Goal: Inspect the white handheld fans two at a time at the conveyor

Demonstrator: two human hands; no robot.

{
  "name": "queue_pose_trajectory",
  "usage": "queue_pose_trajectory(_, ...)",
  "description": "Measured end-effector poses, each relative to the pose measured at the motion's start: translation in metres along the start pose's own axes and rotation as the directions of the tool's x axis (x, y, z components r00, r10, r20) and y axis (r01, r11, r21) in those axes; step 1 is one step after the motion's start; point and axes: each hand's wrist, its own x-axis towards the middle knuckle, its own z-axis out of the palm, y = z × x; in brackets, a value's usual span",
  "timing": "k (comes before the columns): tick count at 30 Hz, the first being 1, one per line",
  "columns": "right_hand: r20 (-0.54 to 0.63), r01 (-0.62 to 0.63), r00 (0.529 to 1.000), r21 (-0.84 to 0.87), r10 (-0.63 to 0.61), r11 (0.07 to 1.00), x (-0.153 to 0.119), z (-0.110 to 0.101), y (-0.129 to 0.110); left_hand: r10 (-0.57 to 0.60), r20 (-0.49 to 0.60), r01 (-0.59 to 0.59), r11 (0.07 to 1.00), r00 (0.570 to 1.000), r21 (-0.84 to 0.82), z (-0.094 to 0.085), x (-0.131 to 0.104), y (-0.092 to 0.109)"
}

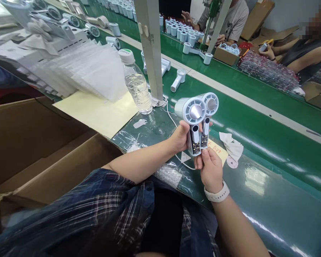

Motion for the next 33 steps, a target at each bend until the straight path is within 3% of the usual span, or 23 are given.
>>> queue_pose_trajectory(6, -0.026, 0.079, 0.996, -0.165, -0.084, 0.983, 0.004, -0.007, 0.002, -0.026, 0.007, 0.026, 0.999, 1.000, -0.039, 0.002, 0.001, 0.004)
queue_pose_trajectory(11, -0.085, 0.168, 0.979, -0.194, -0.188, 0.966, 0.010, -0.018, 0.004, -0.094, 0.028, 0.096, 0.991, 0.995, -0.089, 0.003, -0.002, 0.007)
queue_pose_trajectory(15, -0.029, 0.293, 0.950, -0.256, -0.310, 0.921, 0.012, -0.025, -0.001, -0.079, -0.019, 0.077, 0.993, 0.997, -0.089, 0.000, -0.002, 0.005)
queue_pose_trajectory(18, -0.110, 0.315, 0.915, -0.409, -0.389, 0.857, 0.015, -0.031, -0.006, -0.031, -0.078, 0.026, 0.998, 0.996, -0.063, -0.005, -0.001, 0.004)
queue_pose_trajectory(20, -0.160, 0.296, 0.903, -0.443, -0.399, 0.846, 0.018, -0.037, -0.006, -0.065, -0.013, 0.065, 0.998, 0.998, -0.002, -0.008, -0.003, 0.003)
queue_pose_trajectory(22, -0.094, 0.281, 0.939, -0.343, -0.330, 0.896, 0.020, -0.042, -0.006, -0.153, 0.138, 0.140, 0.985, 0.978, 0.102, -0.010, -0.005, 0.002)
queue_pose_trajectory(24, -0.015, 0.243, 0.967, -0.221, -0.252, 0.945, 0.021, -0.045, -0.006, -0.241, 0.281, 0.187, 0.961, 0.929, 0.205, -0.011, -0.006, 0.000)
queue_pose_trajectory(26, -0.026, 0.236, 0.969, -0.171, -0.244, 0.956, 0.021, -0.048, -0.008, -0.298, 0.327, 0.224, 0.943, 0.897, 0.245, -0.011, -0.006, -0.002)
queue_pose_trajectory(30, -0.116, 0.212, 0.969, -0.072, -0.219, 0.975, 0.021, -0.050, -0.019, -0.348, 0.166, 0.322, 0.933, 0.923, 0.163, -0.011, -0.001, -0.001)
queue_pose_trajectory(33, -0.172, 0.141, 0.975, 0.011, -0.137, 0.990, 0.022, -0.049, -0.023, -0.422, 0.067, 0.414, 0.904, 0.904, 0.101, -0.007, 0.000, 0.004)
